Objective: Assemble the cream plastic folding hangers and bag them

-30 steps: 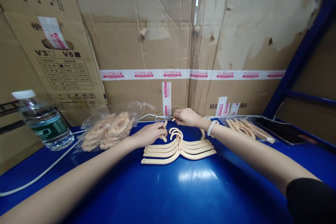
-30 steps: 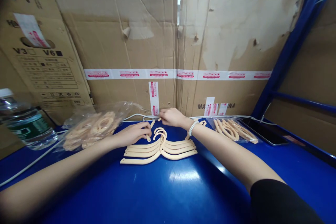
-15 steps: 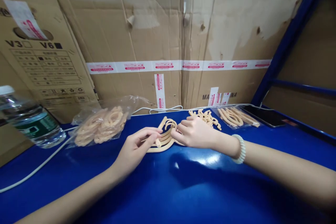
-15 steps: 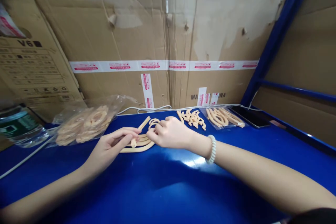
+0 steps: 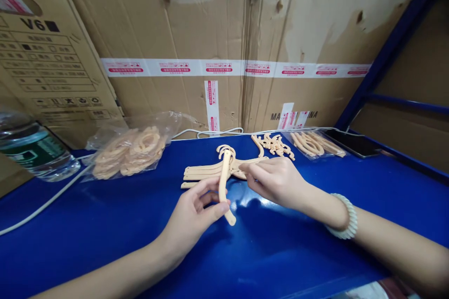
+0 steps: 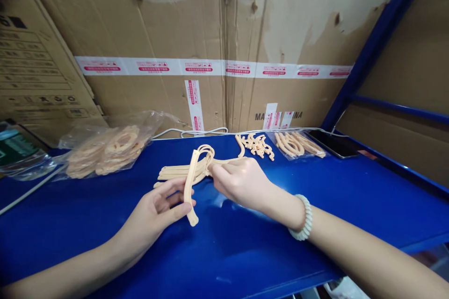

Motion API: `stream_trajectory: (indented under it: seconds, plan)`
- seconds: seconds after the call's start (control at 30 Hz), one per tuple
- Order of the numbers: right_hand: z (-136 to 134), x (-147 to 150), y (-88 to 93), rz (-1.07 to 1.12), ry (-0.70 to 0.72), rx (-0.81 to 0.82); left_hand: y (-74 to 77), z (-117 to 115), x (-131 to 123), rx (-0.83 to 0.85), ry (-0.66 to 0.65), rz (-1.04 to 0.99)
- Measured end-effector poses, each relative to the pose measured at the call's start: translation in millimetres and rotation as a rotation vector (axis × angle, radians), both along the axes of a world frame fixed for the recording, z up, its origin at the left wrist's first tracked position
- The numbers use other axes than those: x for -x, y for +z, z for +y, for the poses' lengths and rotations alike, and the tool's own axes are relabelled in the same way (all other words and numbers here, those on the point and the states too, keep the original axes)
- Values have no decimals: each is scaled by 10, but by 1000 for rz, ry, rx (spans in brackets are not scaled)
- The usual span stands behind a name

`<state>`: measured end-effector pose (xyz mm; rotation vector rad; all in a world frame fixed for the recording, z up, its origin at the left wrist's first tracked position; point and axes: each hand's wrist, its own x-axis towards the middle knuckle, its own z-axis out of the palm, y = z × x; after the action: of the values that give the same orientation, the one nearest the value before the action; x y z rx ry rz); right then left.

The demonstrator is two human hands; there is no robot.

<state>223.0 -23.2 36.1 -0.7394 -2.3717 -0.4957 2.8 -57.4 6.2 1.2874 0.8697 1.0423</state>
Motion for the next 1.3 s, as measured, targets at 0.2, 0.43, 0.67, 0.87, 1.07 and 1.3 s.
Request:
stream_trajectory:
  seconds: [0.2,0.43,0.67,0.87,1.07,1.3]
  plan:
    - [-123,49,-25,676,147,810,-38,-13,27,-37,12,67]
    - [-160,126,-120,1101,297,1358,-47,16,36,-94,63,83]
    - [-187,175,-241,1230,238,1483,-88,39,61,-82,62,48]
    - [-195,185,-272,1221,281,1575,-101,34,74,-84,58,22]
    - [-212,181,-262,1163,248,1735,-71,22,78,-91,80,68]
    - [-223,202,-273,1137,302,1798,-21,-8,95,-146,22,96]
